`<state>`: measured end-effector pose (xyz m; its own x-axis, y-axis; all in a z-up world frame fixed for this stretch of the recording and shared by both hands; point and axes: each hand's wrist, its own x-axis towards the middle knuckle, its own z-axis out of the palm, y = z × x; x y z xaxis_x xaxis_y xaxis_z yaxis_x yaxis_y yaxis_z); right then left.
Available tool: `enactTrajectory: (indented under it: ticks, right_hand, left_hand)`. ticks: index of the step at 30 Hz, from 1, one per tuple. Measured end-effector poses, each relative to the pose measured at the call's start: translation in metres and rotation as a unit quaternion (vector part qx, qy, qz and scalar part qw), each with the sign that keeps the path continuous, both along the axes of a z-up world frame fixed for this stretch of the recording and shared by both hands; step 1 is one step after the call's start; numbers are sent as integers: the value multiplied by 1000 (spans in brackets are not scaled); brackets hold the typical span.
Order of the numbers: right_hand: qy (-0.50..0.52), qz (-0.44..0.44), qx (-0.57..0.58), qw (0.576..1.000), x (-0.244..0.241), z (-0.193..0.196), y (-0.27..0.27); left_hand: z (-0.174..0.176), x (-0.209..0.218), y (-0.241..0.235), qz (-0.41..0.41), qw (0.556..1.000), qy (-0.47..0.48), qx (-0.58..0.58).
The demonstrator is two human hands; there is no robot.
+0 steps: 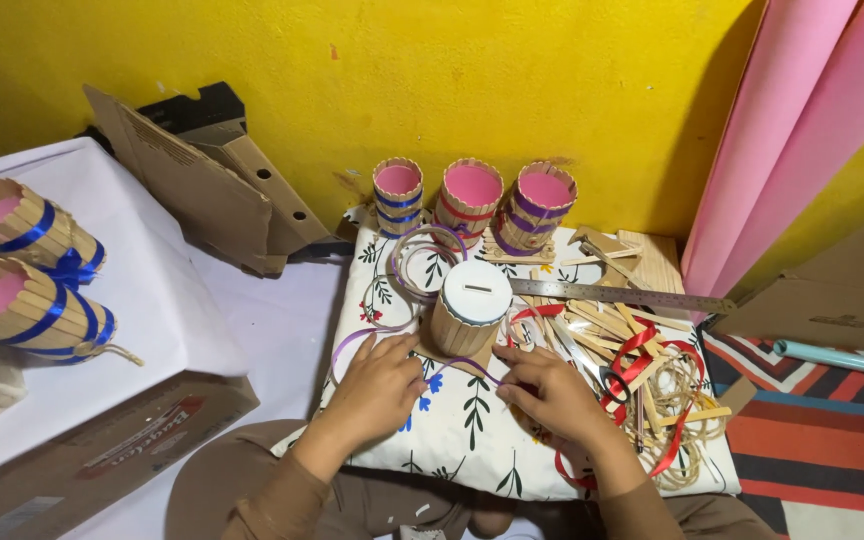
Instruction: Assembling and decorating small cylindrical containers made of popsicle sticks using tape, scissors, and cardboard pieces.
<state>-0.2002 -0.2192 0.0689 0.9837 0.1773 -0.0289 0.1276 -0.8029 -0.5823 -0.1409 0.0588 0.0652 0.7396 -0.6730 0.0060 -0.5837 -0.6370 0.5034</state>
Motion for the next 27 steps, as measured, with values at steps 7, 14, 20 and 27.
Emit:
enactTrajectory:
  ticks: [7, 14, 20, 27]
  right_hand:
    - [2, 32, 24, 999, -17, -14, -29]
    - [-61, 5, 53, 997, -27, 4, -30]
    - [-155, -85, 176, 968, -2, 23, -4]
    - [-131, -38, 84, 987, 23, 53, 27]
  left_hand:
    - [-18, -13, 1, -28, 998, -8, -63]
    - [-9, -24, 9, -69, 993, -12, -100]
    - [13, -39, 10, -106, 981, -62, -149]
    - [39, -50, 16, -127, 983, -27, -126]
